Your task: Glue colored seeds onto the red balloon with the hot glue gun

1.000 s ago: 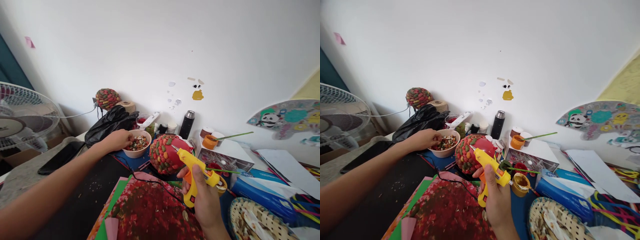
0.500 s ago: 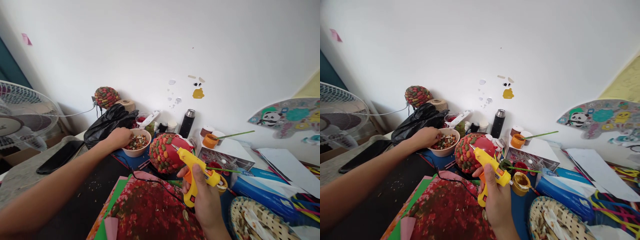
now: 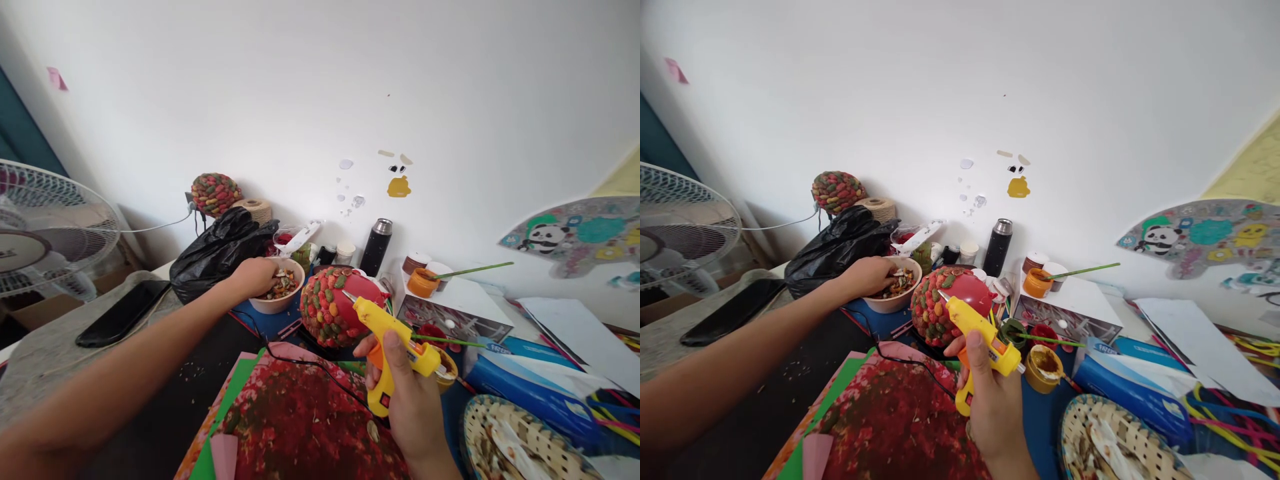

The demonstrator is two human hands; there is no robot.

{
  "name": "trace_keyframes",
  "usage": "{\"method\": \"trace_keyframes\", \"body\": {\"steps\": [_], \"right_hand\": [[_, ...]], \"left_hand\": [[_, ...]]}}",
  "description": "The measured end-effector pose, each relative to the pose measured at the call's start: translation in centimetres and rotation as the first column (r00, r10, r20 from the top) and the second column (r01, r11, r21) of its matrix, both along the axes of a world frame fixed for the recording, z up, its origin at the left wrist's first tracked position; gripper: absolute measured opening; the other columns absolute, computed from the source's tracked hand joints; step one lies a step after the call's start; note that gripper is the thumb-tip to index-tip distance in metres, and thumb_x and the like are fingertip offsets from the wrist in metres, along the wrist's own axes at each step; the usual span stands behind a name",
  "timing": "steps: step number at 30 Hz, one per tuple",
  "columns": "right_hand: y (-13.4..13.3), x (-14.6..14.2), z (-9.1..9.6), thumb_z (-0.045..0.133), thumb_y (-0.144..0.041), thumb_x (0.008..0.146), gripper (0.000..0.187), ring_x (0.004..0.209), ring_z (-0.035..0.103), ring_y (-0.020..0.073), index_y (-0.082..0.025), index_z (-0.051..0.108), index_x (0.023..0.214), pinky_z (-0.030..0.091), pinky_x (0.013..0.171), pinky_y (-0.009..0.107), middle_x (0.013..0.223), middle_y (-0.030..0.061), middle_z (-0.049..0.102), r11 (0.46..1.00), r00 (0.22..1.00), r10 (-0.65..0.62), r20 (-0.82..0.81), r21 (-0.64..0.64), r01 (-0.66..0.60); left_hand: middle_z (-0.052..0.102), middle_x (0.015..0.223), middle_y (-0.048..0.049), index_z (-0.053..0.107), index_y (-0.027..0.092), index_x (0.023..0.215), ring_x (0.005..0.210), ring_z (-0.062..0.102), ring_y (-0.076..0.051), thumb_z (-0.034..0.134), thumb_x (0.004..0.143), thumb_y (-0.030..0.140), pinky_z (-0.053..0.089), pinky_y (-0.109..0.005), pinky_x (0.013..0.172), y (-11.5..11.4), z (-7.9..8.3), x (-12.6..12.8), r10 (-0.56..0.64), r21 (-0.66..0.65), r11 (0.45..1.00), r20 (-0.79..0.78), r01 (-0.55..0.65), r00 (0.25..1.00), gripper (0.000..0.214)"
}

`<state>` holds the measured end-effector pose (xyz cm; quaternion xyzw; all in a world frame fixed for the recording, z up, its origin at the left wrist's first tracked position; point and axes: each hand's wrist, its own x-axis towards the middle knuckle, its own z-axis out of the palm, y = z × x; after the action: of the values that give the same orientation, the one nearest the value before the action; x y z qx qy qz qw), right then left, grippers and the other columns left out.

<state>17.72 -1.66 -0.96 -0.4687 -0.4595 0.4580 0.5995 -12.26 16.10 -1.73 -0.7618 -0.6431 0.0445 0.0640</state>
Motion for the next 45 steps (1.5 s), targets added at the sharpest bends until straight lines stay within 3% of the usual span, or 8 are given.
{"method": "trace_keyframes", "body": {"steps": [5, 10, 18, 22, 29, 37, 45], "right_hand": [[-0.1, -0.1, 0.2, 0.073, -0.09, 0.087, 0.074, 0.052, 0.052, 0.0117, -0.017, 0.078, 0.074, 0.042, 0.049, 0.022, 0.056, -0.0006, 0.057, 1.0, 1.0, 0.0, 0.0, -0.024, 0.0], [-0.1, 0.0, 0.4, 0.075, -0.09, 0.085, 0.074, 0.052, 0.053, 0.0132, -0.017, 0.078, 0.075, 0.042, 0.05, 0.024, 0.057, -0.0008, 0.057, 1.0, 1.0, 0.008, -0.007, -0.025, -0.008], [0.0, 0.1, 0.1, 0.07, -0.09, 0.089, 0.074, 0.052, 0.054, 0.015, -0.018, 0.078, 0.074, 0.041, 0.051, 0.026, 0.056, 0.0006, 0.059, 1.0, 1.0, 0.004, 0.029, -0.001, -0.004], [-0.1, -0.1, 0.2, 0.072, -0.091, 0.086, 0.075, 0.051, 0.053, 0.0138, -0.017, 0.079, 0.075, 0.039, 0.05, 0.024, 0.055, -0.0006, 0.057, 1.0, 1.0, 0.004, 0.016, -0.023, -0.004], [0.0, -0.2, 0.2, 0.072, -0.09, 0.088, 0.074, 0.052, 0.053, 0.0145, -0.017, 0.078, 0.074, 0.041, 0.051, 0.025, 0.056, -0.0001, 0.058, 1.0, 1.0, 0.0, 0.024, -0.007, 0.0], [0.0, -0.2, -0.3, 0.072, -0.09, 0.088, 0.074, 0.052, 0.055, 0.0153, -0.017, 0.078, 0.074, 0.041, 0.051, 0.026, 0.057, 0.0001, 0.058, 1.0, 0.999, -0.01, 0.042, -0.014, 0.011], [0.1, -0.1, -0.8, 0.07, -0.089, 0.09, 0.073, 0.052, 0.054, 0.016, -0.018, 0.078, 0.077, 0.041, 0.05, 0.027, 0.056, 0.0, 0.058, 1.0, 0.998, 0.006, 0.062, -0.022, -0.005]], "left_hand": [[0.084, 0.122, -0.0219, 0.086, 0.016, 0.114, 0.114, 0.079, -0.037, 0.057, 0.103, 0.034, 0.059, -0.042, 0.097, 0.1, -0.3, 0.7, -0.005, 0.003, 1.0, -0.023, 0.006, 1.0, 0.036], [0.085, 0.117, -0.021, 0.086, 0.016, 0.11, 0.107, 0.08, -0.037, 0.057, 0.1, 0.03, 0.059, -0.041, 0.091, -0.1, -0.4, 0.7, 0.01, 0.015, 1.0, -0.007, -0.01, 1.0, 0.034], [0.085, 0.113, -0.0153, 0.083, 0.021, 0.106, 0.108, 0.079, -0.033, 0.057, 0.098, 0.036, 0.056, -0.034, 0.083, -1.0, 0.6, -0.7, 0.011, 0.09, 0.996, 0.143, -0.024, 0.99, 0.03], [0.087, 0.105, -0.0094, 0.083, 0.024, 0.104, 0.096, 0.08, -0.03, 0.06, 0.097, 0.04, 0.054, -0.032, 0.077, -1.5, 0.6, -1.3, 0.016, 0.084, 0.996, 0.23, -0.036, 0.973, 0.029], [0.089, 0.112, -0.0078, 0.087, 0.026, 0.117, 0.1, 0.081, -0.032, 0.058, 0.096, 0.043, 0.053, -0.032, 0.077, -1.8, 0.3, -2.3, 0.019, 0.091, 0.994, 0.349, -0.054, 0.937, 0.039], [0.088, 0.107, -0.0086, 0.085, 0.024, 0.118, 0.096, 0.079, -0.031, 0.055, 0.096, 0.048, 0.053, -0.034, 0.078, -2.3, -0.1, -2.9, 0.031, 0.135, 0.984, 0.5, -0.113, 0.866, 0.044], [0.087, 0.104, -0.0075, 0.079, 0.02, 0.114, 0.088, 0.076, -0.026, 0.06, 0.095, 0.052, 0.057, -0.033, 0.079, -4.2, 0.7, -1.9, -0.026, 0.16, 0.98, 0.696, -0.12, 0.718, 0.041]]}}
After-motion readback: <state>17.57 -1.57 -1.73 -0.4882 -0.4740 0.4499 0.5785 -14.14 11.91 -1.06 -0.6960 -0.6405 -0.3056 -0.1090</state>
